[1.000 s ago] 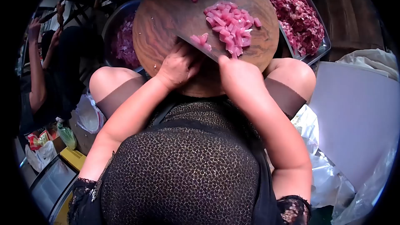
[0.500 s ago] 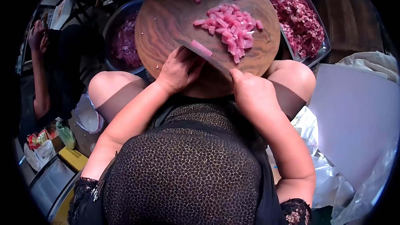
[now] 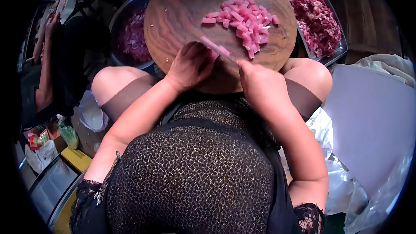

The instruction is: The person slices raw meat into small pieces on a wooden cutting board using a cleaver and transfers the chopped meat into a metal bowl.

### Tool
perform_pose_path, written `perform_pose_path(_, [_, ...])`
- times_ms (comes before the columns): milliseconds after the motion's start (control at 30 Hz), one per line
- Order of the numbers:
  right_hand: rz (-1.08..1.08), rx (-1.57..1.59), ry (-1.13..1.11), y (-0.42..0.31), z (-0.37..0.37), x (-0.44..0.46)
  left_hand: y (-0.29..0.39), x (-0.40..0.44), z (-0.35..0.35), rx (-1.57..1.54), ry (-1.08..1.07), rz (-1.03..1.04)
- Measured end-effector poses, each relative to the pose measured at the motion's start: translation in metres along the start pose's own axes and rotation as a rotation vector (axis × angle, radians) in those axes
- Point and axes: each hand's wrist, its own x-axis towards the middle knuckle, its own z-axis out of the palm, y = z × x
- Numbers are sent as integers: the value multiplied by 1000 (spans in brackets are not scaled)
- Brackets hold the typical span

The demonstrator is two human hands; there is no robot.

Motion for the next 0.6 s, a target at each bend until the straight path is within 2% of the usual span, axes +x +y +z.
perform_pose_path(100, [-15,-46,-59,1,-5,-5,-1,1,-3,-57,-13,21])
perform_pose_path(167, [28,-105,-227,-6,-10,7,-1,2,-6,-64,-23,25])
perform_pose_path(200, [27,-102,-231,-8,0,15,-2,2,-7,-63,-22,34])
perform_pose_path(300, [-12,-96,-155,-2,30,44,-2,0,-6,-57,-51,9])
perform_pose_path(400, [-60,75,209,-4,38,55,-3,-3,-9,-41,-60,40])
perform_pose_path(600, [3,20,3,-5,-2,3,-1,-16,-7,8,-31,-44])
